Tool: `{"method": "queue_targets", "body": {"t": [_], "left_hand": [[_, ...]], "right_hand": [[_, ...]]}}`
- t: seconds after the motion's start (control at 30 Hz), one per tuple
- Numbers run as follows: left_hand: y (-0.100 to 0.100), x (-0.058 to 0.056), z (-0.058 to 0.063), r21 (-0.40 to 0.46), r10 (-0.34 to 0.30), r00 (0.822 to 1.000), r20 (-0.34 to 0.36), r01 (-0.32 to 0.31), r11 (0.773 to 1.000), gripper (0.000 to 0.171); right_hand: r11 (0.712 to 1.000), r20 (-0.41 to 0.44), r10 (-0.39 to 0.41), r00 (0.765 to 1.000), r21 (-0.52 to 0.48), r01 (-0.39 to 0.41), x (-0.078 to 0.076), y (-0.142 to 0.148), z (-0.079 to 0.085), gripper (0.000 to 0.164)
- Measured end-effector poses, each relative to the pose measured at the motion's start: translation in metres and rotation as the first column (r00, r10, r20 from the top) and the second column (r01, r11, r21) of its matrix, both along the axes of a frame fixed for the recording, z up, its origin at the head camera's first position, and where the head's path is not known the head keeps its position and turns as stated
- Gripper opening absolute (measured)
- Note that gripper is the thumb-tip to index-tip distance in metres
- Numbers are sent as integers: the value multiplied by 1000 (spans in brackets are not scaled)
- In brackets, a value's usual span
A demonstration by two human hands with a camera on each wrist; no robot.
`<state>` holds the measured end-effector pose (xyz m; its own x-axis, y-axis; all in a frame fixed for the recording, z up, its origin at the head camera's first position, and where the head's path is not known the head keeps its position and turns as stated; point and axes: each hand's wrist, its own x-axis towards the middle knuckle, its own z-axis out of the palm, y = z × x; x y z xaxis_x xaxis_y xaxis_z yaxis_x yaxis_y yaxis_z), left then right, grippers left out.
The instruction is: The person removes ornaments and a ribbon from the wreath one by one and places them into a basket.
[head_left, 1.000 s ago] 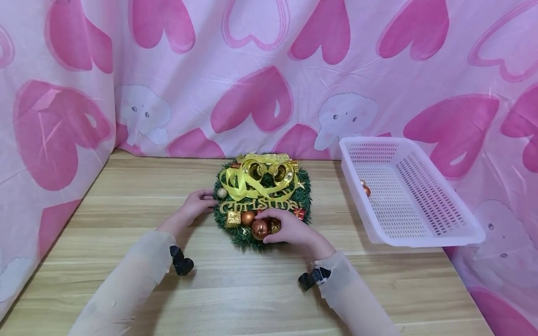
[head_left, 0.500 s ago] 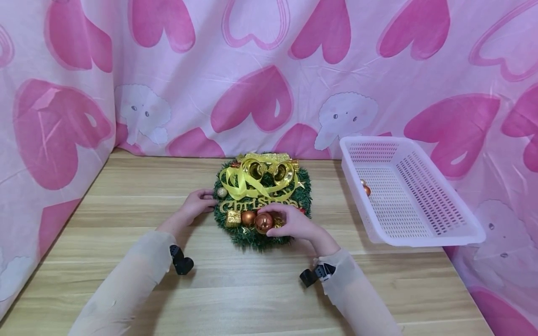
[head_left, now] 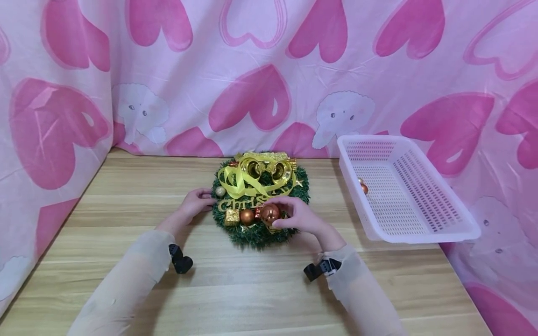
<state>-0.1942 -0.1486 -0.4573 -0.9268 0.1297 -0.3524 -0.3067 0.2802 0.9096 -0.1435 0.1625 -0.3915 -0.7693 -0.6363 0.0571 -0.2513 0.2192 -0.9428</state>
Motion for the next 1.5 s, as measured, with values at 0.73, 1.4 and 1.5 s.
{"method": "queue_targets", "body": {"t": [0.73,1.4,1.5], "left_hand": [[-1,-2,-3,20,-7,1000,-10,7,1000,57],[-3,-2,-4,38,-1,1000,-9,1,999,56],[-2,-2,-3,33,0,1000,-5,0,999,57]], "right_hand": [[997,11,-67,998,-41,67,-7,28,37,53],[966,-78,-255,964,-61,251,-16,86,84,42],[959,-93,-273,957,-104,264,-16,95,90,42]]}}
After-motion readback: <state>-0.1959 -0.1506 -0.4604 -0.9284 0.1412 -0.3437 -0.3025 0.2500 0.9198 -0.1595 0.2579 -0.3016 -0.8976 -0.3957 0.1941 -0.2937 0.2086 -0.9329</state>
